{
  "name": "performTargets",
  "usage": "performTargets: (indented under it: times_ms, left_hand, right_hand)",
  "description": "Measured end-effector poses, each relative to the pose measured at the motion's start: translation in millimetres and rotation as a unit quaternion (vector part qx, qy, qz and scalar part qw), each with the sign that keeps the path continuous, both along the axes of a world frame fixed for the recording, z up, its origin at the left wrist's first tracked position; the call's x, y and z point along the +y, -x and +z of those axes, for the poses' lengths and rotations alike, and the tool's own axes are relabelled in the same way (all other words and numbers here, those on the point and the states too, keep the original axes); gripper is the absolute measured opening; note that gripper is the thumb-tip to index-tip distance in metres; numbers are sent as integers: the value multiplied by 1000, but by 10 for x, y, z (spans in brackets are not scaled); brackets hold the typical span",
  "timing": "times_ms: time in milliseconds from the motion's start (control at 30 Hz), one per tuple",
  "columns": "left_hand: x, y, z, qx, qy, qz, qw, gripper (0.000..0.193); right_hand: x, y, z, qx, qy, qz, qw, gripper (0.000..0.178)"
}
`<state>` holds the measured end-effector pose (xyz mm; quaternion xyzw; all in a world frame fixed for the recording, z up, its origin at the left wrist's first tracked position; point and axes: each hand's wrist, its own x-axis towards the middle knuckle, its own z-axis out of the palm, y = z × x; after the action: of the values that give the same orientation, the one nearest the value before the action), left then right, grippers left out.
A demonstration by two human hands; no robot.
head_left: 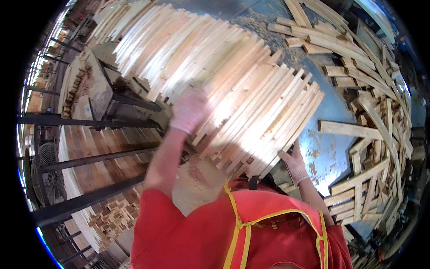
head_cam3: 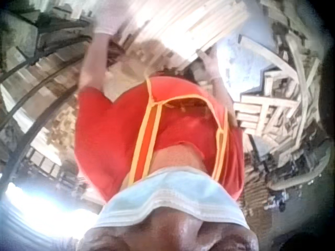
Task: The person repeatedly picks up thin wooden planks from a pile on a metal table and stacks them vertically in a neat row. They handle the planks one by one, aligning them carefully to form a growing stack.
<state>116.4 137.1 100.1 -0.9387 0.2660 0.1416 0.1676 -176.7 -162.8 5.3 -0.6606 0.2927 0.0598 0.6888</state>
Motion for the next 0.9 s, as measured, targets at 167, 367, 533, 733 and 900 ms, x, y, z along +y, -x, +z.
performTargets:
  times_ms: [167,367,533,733,900]
  left_hand:
    - [983,-1010,-611,-166,258,92,947,37]
    - [674,-203,-387,-277,290,116,908,54]
    - [695,1281,-717,-228,397,213,863,65]
    - [819,1923,-1274,-118,524,439,721,69]
    - [868,1996,-1350,60,652,575,491,68]
  right_hand:
    - [-129,-61,57,59,1,50,997,101]
    - [-963,320,-415,-38,-24,-238,970,62]
    - [-2775,355,-1020,-55,-178,-487,853,39]
    - [-3357,-454,-568,-157,-127,-478,855,40]
    - [-2083,108,44,-68,21,-291,954,43]
